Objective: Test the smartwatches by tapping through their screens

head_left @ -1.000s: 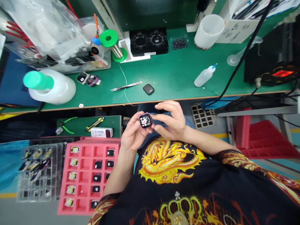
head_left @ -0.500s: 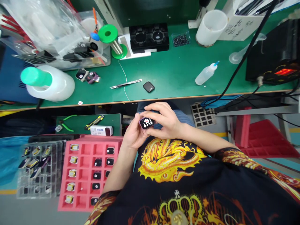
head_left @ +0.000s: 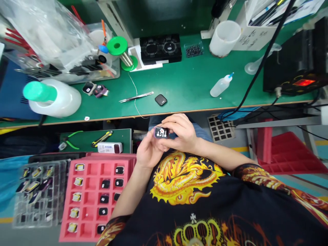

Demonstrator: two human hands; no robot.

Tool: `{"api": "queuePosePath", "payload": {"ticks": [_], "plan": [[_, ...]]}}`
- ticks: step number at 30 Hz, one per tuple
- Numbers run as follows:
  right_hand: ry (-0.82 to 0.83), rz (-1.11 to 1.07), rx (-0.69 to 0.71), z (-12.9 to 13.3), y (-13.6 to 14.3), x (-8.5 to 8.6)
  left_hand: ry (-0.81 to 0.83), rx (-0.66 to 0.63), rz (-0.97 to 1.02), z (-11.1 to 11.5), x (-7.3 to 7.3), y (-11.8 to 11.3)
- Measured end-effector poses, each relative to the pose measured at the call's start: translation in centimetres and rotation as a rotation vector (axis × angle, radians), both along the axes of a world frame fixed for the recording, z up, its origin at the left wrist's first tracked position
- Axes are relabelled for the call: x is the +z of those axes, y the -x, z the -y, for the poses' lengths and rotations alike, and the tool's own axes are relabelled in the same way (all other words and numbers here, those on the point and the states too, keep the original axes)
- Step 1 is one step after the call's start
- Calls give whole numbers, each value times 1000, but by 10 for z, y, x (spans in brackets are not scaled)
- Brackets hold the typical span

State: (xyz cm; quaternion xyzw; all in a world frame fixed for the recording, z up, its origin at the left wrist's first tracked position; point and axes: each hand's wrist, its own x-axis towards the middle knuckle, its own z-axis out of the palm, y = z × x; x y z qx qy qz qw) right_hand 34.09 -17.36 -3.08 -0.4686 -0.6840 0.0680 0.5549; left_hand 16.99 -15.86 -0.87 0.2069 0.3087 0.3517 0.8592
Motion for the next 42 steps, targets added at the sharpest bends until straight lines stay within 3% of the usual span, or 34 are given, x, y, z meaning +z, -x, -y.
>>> {"api": "queuePosePath", "payload": {"ticks": [6,17,26,33,42], "plan": [[-32,6,36,2,1,1,-64,69,-34,-1,-6,0],[-9,99,162,6,4,6,52,52,-15,-17,10,1],[-35,189,173,5,6,4,70,94,-85,-15,6,-2],[9,125,79,3,4,2,34,121,-138,-13,2,-1],[-65,111,157,8,6,-1,70,128,-131,-16,6,-2]]}}
